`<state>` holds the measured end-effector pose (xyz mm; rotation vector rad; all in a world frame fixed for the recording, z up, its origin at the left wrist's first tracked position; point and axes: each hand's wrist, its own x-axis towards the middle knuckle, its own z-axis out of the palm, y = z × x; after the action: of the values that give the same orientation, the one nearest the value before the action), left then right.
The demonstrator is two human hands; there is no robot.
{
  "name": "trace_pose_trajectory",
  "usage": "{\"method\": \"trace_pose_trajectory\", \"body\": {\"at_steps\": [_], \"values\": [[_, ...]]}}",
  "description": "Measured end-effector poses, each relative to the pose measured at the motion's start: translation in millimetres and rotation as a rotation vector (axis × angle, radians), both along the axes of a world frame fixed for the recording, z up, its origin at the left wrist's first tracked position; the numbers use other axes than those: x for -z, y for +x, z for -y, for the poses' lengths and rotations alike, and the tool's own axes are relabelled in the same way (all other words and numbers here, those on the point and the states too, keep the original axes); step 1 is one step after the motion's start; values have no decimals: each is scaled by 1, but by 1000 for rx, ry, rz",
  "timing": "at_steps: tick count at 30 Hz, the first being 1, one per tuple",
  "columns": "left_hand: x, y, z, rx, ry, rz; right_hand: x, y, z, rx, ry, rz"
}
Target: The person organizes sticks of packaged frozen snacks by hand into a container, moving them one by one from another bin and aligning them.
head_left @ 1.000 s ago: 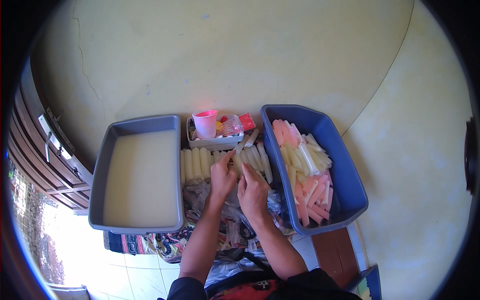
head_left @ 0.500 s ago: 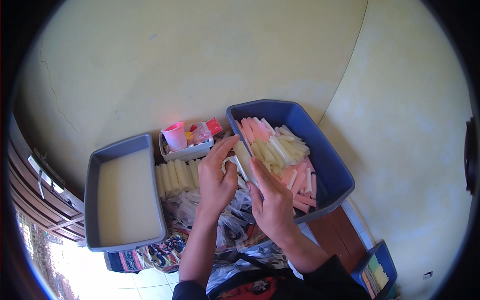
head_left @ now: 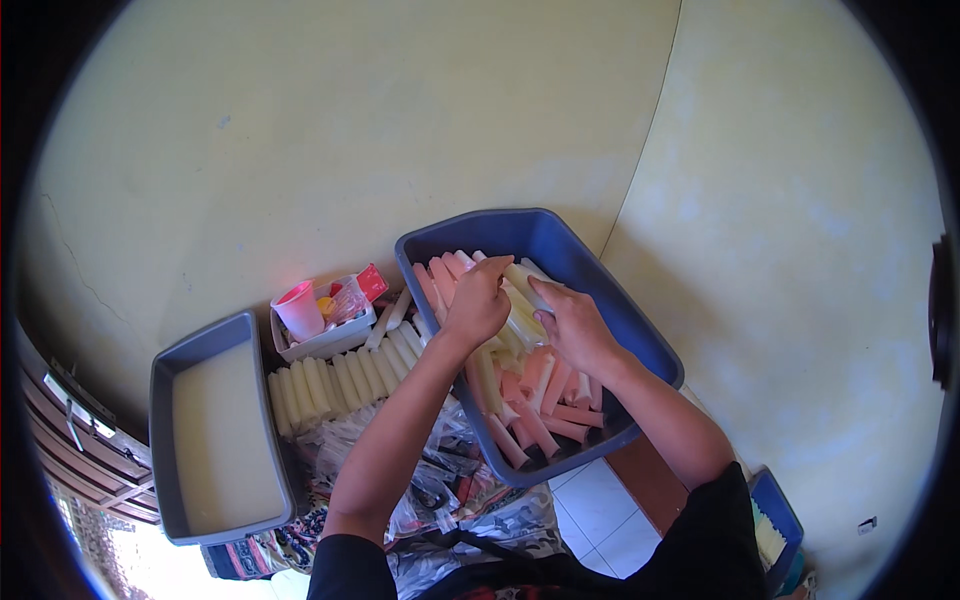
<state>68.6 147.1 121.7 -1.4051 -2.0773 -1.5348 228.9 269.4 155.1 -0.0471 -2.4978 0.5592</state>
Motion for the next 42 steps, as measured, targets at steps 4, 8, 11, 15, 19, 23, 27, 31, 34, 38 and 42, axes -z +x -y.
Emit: {"method": "trace_pose_trajectory", "body": {"at_steps": [4, 8, 11, 15, 19, 23, 27, 31, 34, 38, 42], "values": [[21, -10, -14, 115, -131, 32, 28, -8, -21, 15, -27, 134], [34, -16, -13, 175, -175, -20, 49, -10, -33, 27, -37, 152], [45, -16, -10, 180, -236, -91, 55, -13, -33, -10, -63, 176], [40, -5, -3, 133, -357, -125, 56, -13, -35, 7, 13, 155], [39, -2, -4, 110, -450, -140, 62, -14, -40, 51, 61, 209], [41, -2, -4, 92, -486, -169, 70, -15, -42, 71, 75, 230], [47, -5, -6, 109, -486, -159, 71, -16, -44, 65, 80, 255], [59, -11, -10, 146, -398, -166, 73, -16, -43, 66, 78, 260], [62, -12, -11, 128, -363, -210, 68, -15, -43, 56, 89, 253], [57, -10, -8, 105, -322, -214, 58, -10, -39, 43, 79, 224], [28, 7, -5, 79, -180, -189, 39, 4, -32, 110, 87, 117]]}}
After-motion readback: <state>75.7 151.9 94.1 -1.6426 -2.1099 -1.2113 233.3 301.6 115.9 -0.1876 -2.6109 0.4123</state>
